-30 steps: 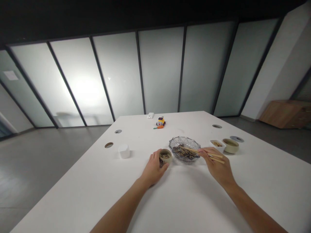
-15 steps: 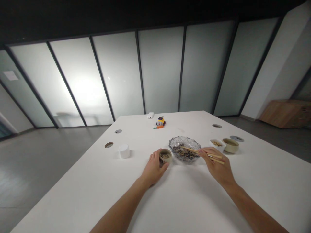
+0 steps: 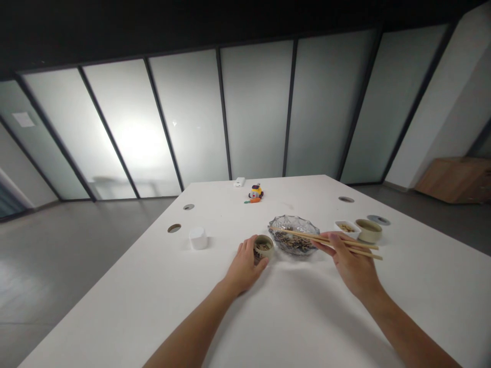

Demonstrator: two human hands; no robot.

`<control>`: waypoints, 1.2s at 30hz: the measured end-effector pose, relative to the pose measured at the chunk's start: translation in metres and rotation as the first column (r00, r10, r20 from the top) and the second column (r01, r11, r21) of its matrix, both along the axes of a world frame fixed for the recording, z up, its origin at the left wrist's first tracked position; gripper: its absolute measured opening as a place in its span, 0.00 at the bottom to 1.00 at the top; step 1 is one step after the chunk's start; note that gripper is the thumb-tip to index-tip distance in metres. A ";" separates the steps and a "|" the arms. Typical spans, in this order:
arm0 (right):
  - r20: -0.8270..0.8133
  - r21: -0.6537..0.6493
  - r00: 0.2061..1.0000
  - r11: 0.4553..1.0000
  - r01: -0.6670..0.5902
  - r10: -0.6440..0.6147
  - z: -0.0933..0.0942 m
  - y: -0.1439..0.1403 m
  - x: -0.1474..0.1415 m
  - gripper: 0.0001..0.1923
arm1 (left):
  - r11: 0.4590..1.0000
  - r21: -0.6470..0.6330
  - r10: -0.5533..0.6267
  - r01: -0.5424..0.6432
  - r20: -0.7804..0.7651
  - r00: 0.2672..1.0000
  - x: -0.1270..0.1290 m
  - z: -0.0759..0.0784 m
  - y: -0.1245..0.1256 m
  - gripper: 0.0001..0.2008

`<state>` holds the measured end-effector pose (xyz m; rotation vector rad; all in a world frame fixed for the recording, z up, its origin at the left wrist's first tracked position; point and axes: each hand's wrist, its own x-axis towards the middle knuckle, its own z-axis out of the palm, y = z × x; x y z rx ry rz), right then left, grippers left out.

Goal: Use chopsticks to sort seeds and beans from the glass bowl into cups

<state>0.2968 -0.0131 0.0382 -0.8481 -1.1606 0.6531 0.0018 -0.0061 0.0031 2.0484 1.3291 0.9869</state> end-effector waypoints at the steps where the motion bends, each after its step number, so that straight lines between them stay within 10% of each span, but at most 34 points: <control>1: 0.001 -0.013 1.000 1.000 -0.026 0.026 0.000 -0.001 -0.001 0.25 | 1.000 -0.001 0.000 0.000 -0.001 1.000 0.000 0.000 0.000 0.35; 6: 0.142 -0.069 0.989 0.997 -0.029 0.038 0.003 -0.004 0.003 0.27 | 1.000 -0.003 -0.002 0.002 -0.007 1.000 0.001 0.001 0.000 0.36; 13: 0.495 0.214 0.785 0.928 0.305 -0.372 0.010 -0.005 0.018 0.31 | 1.000 0.003 -0.004 0.004 -0.007 1.000 -0.001 0.000 -0.001 0.36; 36: 0.545 0.178 0.813 0.976 0.127 -0.205 -0.005 0.000 0.015 0.26 | 1.000 0.001 -0.008 0.008 -0.006 1.000 0.000 0.000 0.000 0.36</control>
